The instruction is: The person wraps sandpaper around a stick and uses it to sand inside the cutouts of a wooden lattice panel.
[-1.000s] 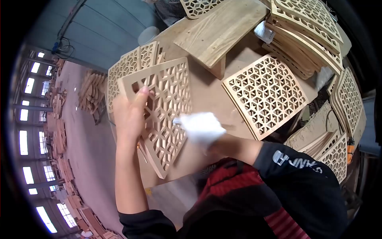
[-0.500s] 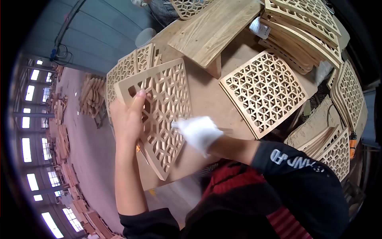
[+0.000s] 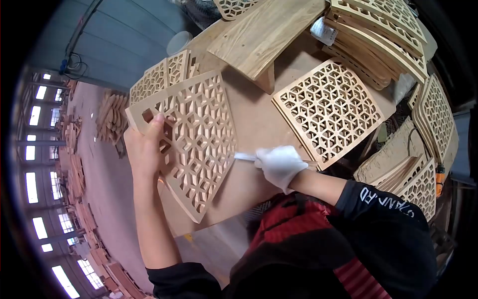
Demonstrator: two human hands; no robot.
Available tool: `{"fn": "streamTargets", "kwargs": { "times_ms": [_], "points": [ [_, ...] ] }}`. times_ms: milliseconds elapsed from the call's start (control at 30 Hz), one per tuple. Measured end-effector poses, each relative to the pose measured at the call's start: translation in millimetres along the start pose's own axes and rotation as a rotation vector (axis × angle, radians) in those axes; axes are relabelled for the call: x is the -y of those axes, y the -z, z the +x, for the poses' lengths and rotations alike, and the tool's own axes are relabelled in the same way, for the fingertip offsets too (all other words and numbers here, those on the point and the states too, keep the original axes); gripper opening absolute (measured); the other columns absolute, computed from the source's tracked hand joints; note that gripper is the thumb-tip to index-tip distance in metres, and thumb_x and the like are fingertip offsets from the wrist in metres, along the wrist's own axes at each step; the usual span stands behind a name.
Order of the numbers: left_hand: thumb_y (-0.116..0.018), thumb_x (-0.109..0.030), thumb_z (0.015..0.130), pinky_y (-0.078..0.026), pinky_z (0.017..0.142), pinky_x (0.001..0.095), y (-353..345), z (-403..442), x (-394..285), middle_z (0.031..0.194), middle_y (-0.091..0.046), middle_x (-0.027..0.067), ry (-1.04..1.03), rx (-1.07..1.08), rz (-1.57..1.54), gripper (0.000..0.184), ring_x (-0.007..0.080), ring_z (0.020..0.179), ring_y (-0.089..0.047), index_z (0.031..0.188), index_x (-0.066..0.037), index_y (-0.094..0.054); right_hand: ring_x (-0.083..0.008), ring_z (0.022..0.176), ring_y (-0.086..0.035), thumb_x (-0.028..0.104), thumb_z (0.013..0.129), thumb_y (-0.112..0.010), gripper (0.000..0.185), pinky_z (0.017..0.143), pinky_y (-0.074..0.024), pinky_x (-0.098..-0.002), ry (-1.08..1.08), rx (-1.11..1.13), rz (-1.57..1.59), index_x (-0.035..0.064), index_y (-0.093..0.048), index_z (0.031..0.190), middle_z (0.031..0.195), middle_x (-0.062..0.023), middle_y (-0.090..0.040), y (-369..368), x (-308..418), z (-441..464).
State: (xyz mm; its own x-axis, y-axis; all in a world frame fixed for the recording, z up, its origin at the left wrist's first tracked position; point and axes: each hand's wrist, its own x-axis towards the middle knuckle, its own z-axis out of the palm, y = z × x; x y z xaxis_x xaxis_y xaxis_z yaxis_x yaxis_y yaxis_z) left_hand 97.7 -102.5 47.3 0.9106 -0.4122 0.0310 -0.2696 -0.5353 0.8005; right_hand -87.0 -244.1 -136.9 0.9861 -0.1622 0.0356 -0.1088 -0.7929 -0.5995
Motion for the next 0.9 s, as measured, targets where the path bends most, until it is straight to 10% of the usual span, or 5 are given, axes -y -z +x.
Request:
{"fn": "streamTargets", "kwargs": {
  "times_ms": [200, 600, 700, 833, 900],
  "points": [
    [-0.060, -0.016, 0.091, -0.049, 0.067, 0.0303, -6, 6, -7, 0.085, -0.067, 0.0074, 0.046, -0.012, -0.028, 0.021, 0.0138, 0.073, -0.060, 0.099, 0.003, -0.066, -0.0318, 0.060, -0.062, 0.017, 0.090, -0.053, 0.007, 0.056, -0.0474, -0.0456, 0.086, -0.177, 0.139, 0.0121, -0.055, 0.085, 0.066, -0.0100, -0.061, 15, 15, 15],
    [-0.061, -0.015, 0.089, -0.047, 0.065, 0.0290, -15, 14, -12, 0.078, -0.066, 0.0065, -0.003, 0.037, 0.040, 0.020, 0.0123, 0.070, -0.059, 0.095, 0.003, -0.067, -0.0309, 0.075, -0.068, 0.008, 0.083, -0.058, 0.018, 0.060, -0.0525, -0.0409, -0.022, 0.245, 0.145, 0.0070, -0.056, 0.100, 0.082, -0.0149, -0.067, -19, 45, 74],
    [-0.062, -0.015, 0.089, -0.047, 0.062, 0.0293, -21, 8, -17, 0.079, -0.067, 0.0064, -0.017, -0.014, 0.041, 0.019, 0.0126, 0.069, -0.059, 0.091, 0.002, -0.068, -0.0324, 0.074, -0.068, 0.008, 0.086, -0.055, 0.023, 0.061, -0.0523, -0.0417, 0.112, -0.020, 0.225, 0.0083, -0.057, 0.108, 0.081, -0.0153, -0.067, -6, 37, 37],
    [-0.063, -0.014, 0.089, -0.047, 0.063, 0.0300, -21, 4, -19, 0.079, -0.067, 0.0063, -0.026, 0.044, -0.002, 0.017, 0.0128, 0.068, -0.059, 0.091, 0.001, -0.069, -0.0334, 0.076, -0.068, 0.010, 0.088, -0.052, 0.013, 0.065, -0.0535, -0.0434, -0.164, 0.455, 0.284, 0.0053, -0.059, 0.098, 0.080, -0.0184, -0.066, 14, 50, 75],
    [-0.063, -0.015, 0.089, -0.048, 0.065, 0.0301, -23, 4, -22, 0.080, -0.068, 0.0075, -0.087, 0.021, 0.121, 0.018, 0.0137, 0.070, -0.060, 0.092, 0.002, -0.068, -0.0338, 0.077, -0.068, 0.010, 0.088, -0.052, 0.010, 0.067, -0.0536, -0.0438, -0.018, 0.220, 0.063, 0.0045, -0.058, 0.094, 0.080, -0.0185, -0.066, 4, 58, 79]
  ]
}}
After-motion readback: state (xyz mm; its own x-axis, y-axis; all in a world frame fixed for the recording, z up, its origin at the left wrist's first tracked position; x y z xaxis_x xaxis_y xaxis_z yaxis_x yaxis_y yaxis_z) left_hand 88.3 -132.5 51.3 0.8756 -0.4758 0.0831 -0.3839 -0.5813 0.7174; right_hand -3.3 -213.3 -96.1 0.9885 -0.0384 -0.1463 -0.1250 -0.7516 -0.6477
